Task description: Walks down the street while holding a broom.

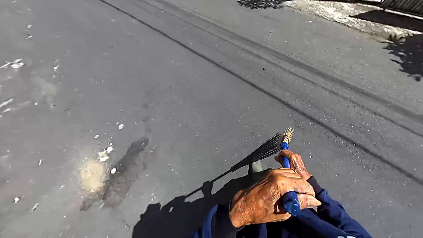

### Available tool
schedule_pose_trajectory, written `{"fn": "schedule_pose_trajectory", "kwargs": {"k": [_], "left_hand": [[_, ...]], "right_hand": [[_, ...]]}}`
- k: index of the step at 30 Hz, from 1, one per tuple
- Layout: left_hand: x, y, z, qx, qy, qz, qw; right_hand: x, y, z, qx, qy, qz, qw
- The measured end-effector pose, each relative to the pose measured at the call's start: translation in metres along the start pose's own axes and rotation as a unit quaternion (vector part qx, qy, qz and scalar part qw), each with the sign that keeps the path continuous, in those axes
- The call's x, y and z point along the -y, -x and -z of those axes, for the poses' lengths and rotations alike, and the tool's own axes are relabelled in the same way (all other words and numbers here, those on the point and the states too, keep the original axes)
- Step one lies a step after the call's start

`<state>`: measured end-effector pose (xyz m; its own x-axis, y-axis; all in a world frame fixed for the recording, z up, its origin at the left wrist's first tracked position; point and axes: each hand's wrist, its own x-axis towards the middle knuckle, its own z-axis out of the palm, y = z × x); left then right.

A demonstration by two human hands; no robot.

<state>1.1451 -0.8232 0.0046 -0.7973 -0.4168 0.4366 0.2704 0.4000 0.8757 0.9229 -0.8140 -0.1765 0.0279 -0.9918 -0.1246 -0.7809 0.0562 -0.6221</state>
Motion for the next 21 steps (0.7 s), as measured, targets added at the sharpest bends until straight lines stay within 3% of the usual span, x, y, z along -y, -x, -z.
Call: {"fn": "schedule_pose_trajectory", "kwargs": {"k": [9, 21], "left_hand": [[0.075, -0.166, 0.125, 0.114, 0.001, -0.027, 0.993], [0.218, -0.324, 0.313, 0.228, 0.116, -0.110, 0.960]], "right_hand": [[-0.028, -0.159, 0.074, -0.025, -0.044, -0.020, 0.999], [-0.061, -0.387, 0.135, -0.025, -0.039, -0.054, 0.997]]}}
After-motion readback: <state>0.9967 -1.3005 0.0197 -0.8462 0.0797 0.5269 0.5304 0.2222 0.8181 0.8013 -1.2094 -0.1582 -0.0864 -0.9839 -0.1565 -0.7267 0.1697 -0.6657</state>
